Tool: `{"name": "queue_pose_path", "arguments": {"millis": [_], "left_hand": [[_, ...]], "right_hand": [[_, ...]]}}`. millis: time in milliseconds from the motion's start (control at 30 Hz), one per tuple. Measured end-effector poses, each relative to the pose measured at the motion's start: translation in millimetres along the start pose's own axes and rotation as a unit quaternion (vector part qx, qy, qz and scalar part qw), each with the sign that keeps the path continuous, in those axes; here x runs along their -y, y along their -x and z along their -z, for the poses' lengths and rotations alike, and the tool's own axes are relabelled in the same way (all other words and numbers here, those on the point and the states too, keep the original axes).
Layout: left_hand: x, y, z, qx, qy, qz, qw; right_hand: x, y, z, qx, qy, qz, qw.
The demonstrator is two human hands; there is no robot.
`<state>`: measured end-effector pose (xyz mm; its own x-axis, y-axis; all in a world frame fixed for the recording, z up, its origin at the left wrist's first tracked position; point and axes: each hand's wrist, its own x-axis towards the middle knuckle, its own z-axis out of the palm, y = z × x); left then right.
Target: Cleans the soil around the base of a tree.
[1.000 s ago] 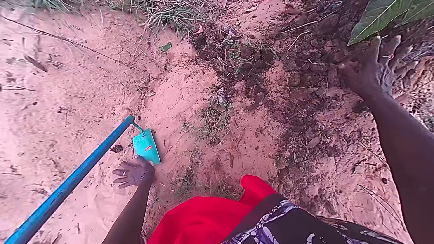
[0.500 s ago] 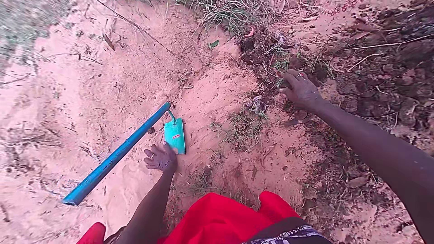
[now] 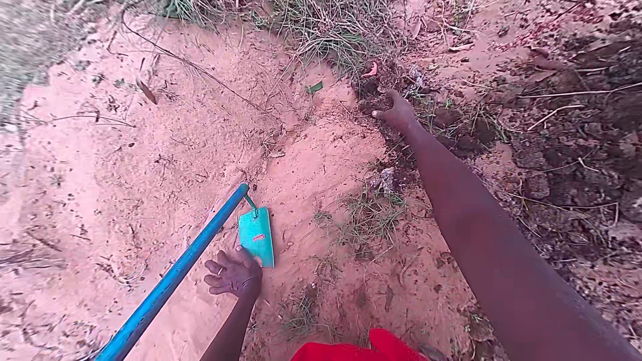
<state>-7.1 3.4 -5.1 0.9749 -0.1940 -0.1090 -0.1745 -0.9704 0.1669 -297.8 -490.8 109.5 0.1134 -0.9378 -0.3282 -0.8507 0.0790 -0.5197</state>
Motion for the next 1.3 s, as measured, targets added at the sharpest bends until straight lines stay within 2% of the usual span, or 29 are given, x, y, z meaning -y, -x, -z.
{"name": "queue_pose_path", "arguments": {"millis": [133, 300, 367, 433, 533, 600, 667, 733, 800, 833, 867, 933, 1033, 1133, 1300], "left_hand": [[1.1, -1.6, -0.4, 0.003, 0.001, -0.013, 1.0], [1.5, 0.4, 1.1, 0.011, -0.003, -0.022, 1.0], [-1.4, 0.3, 4.6, 0.013, -0.002, -0.022, 1.0], [-2.4, 1.1, 4.5, 0.014, -0.001, -0.023, 1.0], [-0.9, 0.0, 4.2, 0.016, 0.0, -0.025, 1.0], [-2.4, -0.6, 2.7, 0.016, 0.004, -0.025, 1.0], [-2.3, -1.6, 2.6, 0.017, 0.003, -0.022, 1.0], [-2.6, -1.1, 2.2, 0.021, 0.003, -0.017, 1.0], [-2.0, -2.2, 1.4, 0.018, 0.004, -0.016, 1.0], [-2.6, -2.1, 1.9, 0.019, 0.002, -0.014, 1.0], [-3.2, -1.3, 3.3, 0.022, 0.001, -0.013, 1.0], [-5.2, -0.2, 3.3, 0.026, 0.002, -0.012, 1.0], [-2.4, -2.4, -0.2, 0.025, 0.004, -0.012, 1.0], [-5.3, -3.6, -0.2, 0.019, 0.002, -0.012, 1.0], [-6.7, -1.9, 2.5, 0.027, -0.013, -0.002, 1.0]], "right_hand": [[-1.1, 4.3, -6.8, -0.035, 0.028, 0.023, 0.999], [19.7, 47.1, -2.0, -0.018, 0.049, 0.067, 0.996], [24.5, 62.1, 4.6, -0.02, -0.015, 0.087, 0.996], [22.4, 81.9, 16.2, -0.013, -0.156, 0.081, 0.984], [15.0, 127.7, 47.7, 0.029, -0.375, -0.01, 0.927], [4.4, 152.1, 78.9, 0.019, -0.396, -0.02, 0.918], [-8.8, 171.5, 113.5, -0.043, -0.318, 0.05, 0.946], [-31.5, 183.8, 151.8, -0.155, -0.104, 0.136, 0.973], [-69.5, 194.0, 185.0, -0.247, 0.148, 0.161, 0.944], [-97.9, 195.8, 198.8, -0.262, 0.246, 0.147, 0.922], [-126.0, 198.1, 210.7, -0.238, 0.306, 0.093, 0.917], [-159.0, 201.8, 227.4, -0.14, 0.346, -0.033, 0.927], [-163.4, 198.8, 230.1, -0.078, 0.391, -0.07, 0.914], [-173.5, 197.6, 219.6, -0.116, 0.382, -0.067, 0.914], [-164.0, 195.6, 201.0, -0.168, 0.293, -0.108, 0.935]]}}
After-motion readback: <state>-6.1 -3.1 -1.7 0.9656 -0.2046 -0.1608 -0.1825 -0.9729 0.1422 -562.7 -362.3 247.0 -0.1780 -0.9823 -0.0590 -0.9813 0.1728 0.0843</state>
